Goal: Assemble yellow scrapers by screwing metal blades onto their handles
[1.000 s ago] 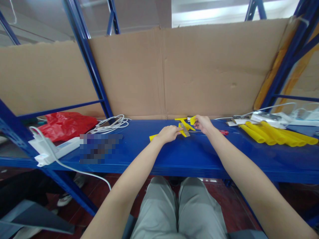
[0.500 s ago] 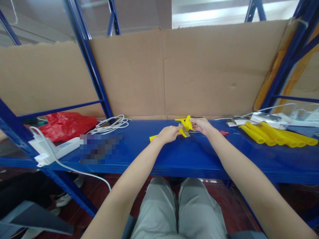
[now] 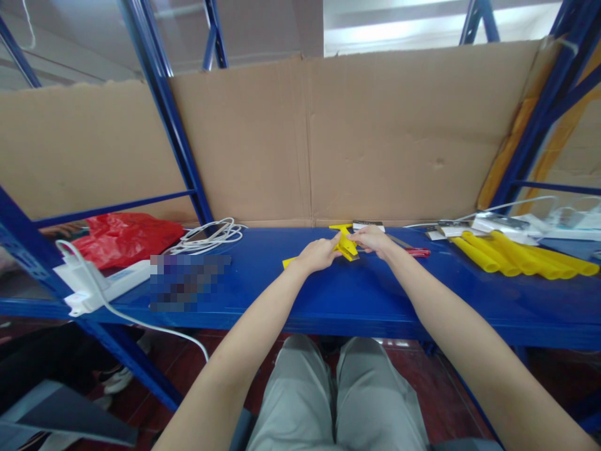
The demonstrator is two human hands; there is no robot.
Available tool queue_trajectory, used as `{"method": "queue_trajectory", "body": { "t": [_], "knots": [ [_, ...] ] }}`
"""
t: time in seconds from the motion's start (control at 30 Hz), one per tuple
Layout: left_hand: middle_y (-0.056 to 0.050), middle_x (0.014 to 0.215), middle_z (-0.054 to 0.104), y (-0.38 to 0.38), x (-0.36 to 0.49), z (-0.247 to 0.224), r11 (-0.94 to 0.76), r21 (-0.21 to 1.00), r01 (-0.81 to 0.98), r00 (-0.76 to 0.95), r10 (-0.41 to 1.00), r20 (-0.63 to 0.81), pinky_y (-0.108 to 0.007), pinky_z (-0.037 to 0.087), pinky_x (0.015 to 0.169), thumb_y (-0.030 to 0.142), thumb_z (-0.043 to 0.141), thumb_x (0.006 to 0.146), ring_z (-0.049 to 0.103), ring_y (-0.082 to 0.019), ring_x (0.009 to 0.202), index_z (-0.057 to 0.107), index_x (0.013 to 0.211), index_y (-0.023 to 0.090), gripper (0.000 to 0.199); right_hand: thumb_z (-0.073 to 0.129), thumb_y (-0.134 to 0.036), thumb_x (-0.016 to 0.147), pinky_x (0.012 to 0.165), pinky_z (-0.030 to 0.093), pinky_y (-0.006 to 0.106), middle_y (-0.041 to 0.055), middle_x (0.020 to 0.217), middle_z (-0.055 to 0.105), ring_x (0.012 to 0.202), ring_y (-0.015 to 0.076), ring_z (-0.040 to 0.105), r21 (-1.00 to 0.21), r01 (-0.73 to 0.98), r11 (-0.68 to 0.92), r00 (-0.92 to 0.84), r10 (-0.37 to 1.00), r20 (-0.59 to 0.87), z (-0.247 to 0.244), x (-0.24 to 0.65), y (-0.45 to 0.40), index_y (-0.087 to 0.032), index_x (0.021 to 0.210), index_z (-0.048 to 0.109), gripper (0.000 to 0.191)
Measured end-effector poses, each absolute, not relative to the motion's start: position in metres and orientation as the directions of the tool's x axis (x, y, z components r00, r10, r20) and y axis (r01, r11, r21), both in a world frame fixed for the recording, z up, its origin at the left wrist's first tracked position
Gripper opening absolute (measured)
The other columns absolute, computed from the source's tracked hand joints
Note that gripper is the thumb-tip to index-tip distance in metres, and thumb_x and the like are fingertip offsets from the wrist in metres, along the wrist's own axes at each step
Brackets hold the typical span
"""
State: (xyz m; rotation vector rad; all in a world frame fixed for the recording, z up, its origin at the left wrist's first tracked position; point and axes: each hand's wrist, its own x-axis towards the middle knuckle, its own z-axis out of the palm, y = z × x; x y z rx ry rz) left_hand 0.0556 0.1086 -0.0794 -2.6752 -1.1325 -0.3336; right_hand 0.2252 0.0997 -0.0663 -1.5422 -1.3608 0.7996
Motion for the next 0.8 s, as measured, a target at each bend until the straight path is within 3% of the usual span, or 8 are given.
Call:
{"method": "queue_trajectory", "body": {
  "t": [0.3, 0.8],
  "knots": [
    [-0.013, 0.11, 0.067, 0.1092, 0.0554, -0.0816, -0.68, -0.121, 0.723, 0.68, 0.67, 0.296, -0.031, 0.048, 0.082, 0.035, 0.044, 0.093, 0.064, -0.024, 0.1, 0.024, 0.145, 0.017, 0.059, 0.069, -0.022, 0.071, 0.035, 0.017, 0.017, -0.0092, 0.039, 0.034, 0.035, 0.0027, 0.026, -0.874, 0.486, -0.014, 0.208, 0.973, 0.101, -0.0687, 0.2204, 0.1006, -0.015, 0.055, 0.052, 0.025],
    [-0.013, 0.111, 0.067, 0.1094, 0.0553, -0.0798, -0.685, -0.121, 0.718, 0.687, 0.67, 0.281, -0.032, 0.048, 0.083, 0.033, 0.044, 0.093, 0.064, -0.024, 0.1, 0.028, 0.144, 0.016, 0.056, 0.063, -0.019, 0.077, 0.033, 0.017, 0.016, -0.0088, 0.037, 0.034, 0.033, 0.0023, 0.026, -0.877, 0.481, -0.014, 0.196, 0.976, 0.092, -0.0657, 0.2193, 0.0968, -0.016, 0.054, 0.049, 0.027]
  ]
}}
